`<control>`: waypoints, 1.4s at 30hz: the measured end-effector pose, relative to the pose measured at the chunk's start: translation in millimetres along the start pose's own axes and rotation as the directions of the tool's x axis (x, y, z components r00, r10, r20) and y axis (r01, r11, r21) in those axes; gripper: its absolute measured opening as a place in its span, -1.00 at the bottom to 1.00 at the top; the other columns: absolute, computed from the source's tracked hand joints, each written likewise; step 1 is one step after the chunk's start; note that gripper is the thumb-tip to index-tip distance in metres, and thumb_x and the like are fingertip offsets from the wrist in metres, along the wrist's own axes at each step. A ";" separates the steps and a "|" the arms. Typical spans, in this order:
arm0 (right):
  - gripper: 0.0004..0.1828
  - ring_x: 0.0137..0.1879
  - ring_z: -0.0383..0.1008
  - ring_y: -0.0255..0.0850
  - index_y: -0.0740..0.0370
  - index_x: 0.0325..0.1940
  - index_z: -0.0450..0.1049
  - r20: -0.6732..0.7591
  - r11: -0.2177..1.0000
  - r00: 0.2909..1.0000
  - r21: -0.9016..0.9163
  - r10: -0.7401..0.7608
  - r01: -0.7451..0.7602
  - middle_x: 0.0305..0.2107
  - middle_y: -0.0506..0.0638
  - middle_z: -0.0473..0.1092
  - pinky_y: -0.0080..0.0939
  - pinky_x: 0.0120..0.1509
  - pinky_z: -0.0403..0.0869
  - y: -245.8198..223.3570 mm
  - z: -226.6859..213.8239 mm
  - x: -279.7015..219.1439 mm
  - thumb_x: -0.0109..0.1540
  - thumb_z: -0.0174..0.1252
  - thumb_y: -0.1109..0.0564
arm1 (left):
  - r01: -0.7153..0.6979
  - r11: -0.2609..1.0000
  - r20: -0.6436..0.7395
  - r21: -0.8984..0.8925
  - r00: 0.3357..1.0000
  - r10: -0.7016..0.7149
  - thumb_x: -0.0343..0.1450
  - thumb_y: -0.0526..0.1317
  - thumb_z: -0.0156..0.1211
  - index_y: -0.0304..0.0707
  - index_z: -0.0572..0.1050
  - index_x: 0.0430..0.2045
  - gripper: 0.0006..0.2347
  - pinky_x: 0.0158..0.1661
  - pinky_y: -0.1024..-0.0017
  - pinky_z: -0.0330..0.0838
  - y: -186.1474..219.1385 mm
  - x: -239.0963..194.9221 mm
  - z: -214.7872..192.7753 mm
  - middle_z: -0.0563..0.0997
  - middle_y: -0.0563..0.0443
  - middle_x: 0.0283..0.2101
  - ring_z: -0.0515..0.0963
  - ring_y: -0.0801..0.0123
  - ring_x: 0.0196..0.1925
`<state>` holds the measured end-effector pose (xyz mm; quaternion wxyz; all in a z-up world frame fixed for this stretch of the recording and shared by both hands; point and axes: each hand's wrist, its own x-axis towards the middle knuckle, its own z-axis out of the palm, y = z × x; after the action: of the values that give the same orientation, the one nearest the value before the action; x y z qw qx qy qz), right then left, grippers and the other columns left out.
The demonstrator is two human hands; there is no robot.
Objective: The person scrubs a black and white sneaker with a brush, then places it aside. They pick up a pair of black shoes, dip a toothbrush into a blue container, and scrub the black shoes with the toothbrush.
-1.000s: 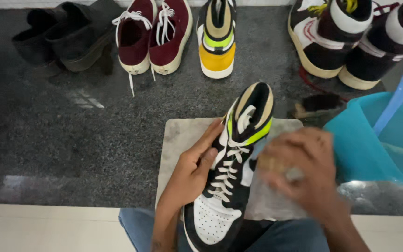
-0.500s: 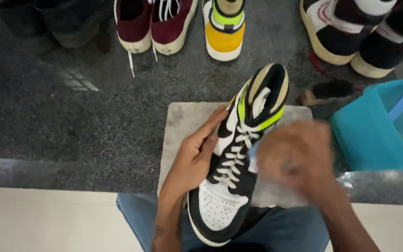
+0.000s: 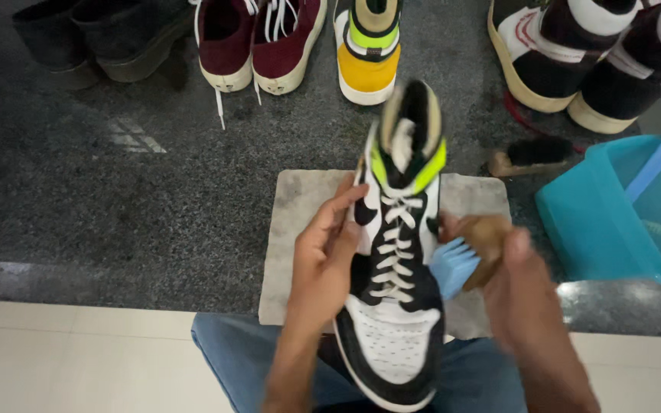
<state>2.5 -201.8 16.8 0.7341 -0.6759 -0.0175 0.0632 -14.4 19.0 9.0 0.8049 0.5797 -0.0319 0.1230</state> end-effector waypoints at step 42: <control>-0.77 -0.57 0.23 -0.36 -0.19 -0.53 0.53 0.635 0.195 0.580 -0.572 -0.510 0.797 -0.62 -0.21 0.39 -0.17 -0.36 0.23 -42.5 11.3 10.4 0.13 0.09 -0.20 | -0.111 0.940 0.119 0.322 0.990 0.077 0.61 -0.32 -0.23 -0.30 0.19 0.37 -0.64 0.58 0.20 -0.14 -2.7 -12.5 2.5 -0.11 -0.24 0.61 -0.16 0.06 0.69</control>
<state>14.5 -192.6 59.4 0.2662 -0.8362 -0.4474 -0.1727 -25.7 13.8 4.9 0.6877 0.7088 -0.0807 0.1346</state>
